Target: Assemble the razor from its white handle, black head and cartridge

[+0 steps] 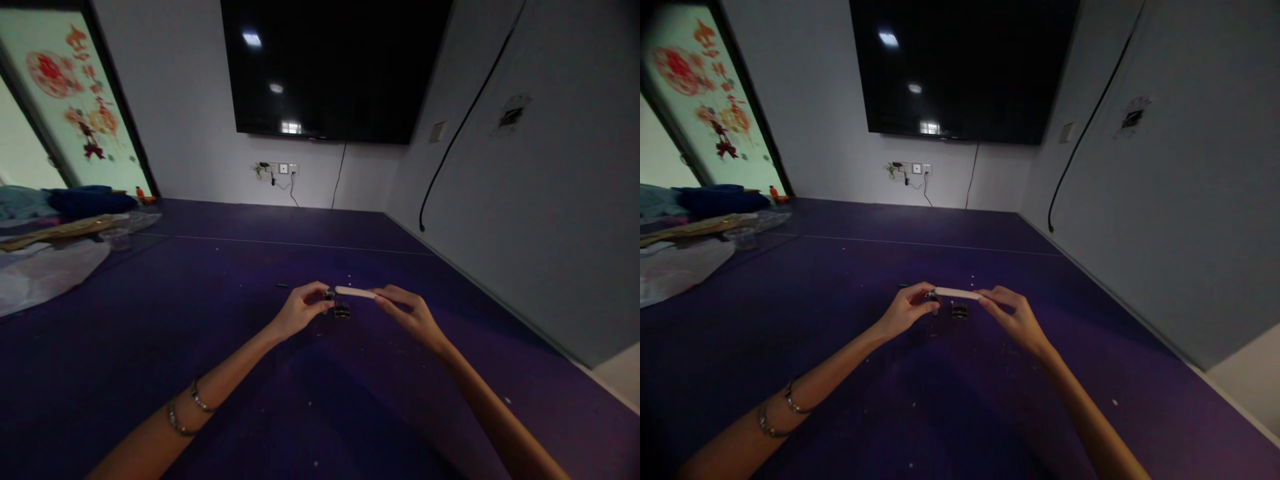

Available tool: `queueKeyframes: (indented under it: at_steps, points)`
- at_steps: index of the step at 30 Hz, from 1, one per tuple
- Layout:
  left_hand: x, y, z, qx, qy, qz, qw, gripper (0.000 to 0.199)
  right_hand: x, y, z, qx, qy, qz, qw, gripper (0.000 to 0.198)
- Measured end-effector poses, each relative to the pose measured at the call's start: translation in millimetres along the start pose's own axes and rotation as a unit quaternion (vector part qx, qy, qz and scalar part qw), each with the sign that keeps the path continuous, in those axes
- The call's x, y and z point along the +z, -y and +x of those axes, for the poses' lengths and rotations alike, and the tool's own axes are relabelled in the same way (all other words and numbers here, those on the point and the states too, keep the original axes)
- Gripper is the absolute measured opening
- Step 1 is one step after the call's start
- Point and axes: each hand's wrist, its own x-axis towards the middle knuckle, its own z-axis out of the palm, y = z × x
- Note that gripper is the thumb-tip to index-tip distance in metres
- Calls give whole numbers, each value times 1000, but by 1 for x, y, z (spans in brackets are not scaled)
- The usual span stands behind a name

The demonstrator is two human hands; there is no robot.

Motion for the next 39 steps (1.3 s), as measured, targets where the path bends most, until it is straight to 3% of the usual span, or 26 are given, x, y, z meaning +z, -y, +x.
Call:
queueKeyframes:
  at_steps: [13, 28, 39]
  points:
    - [1, -1, 0, -3, -6, 13, 1000, 14, 1, 1, 1, -1, 19, 3, 1000, 30]
    - [2, 6, 0, -4, 1, 26, 1000, 16, 2, 15, 1, -28, 10, -94, 995, 31]
    - [0, 13, 0, -9, 12, 37, 999, 15, 10, 2, -1, 9, 36, -23, 999, 31]
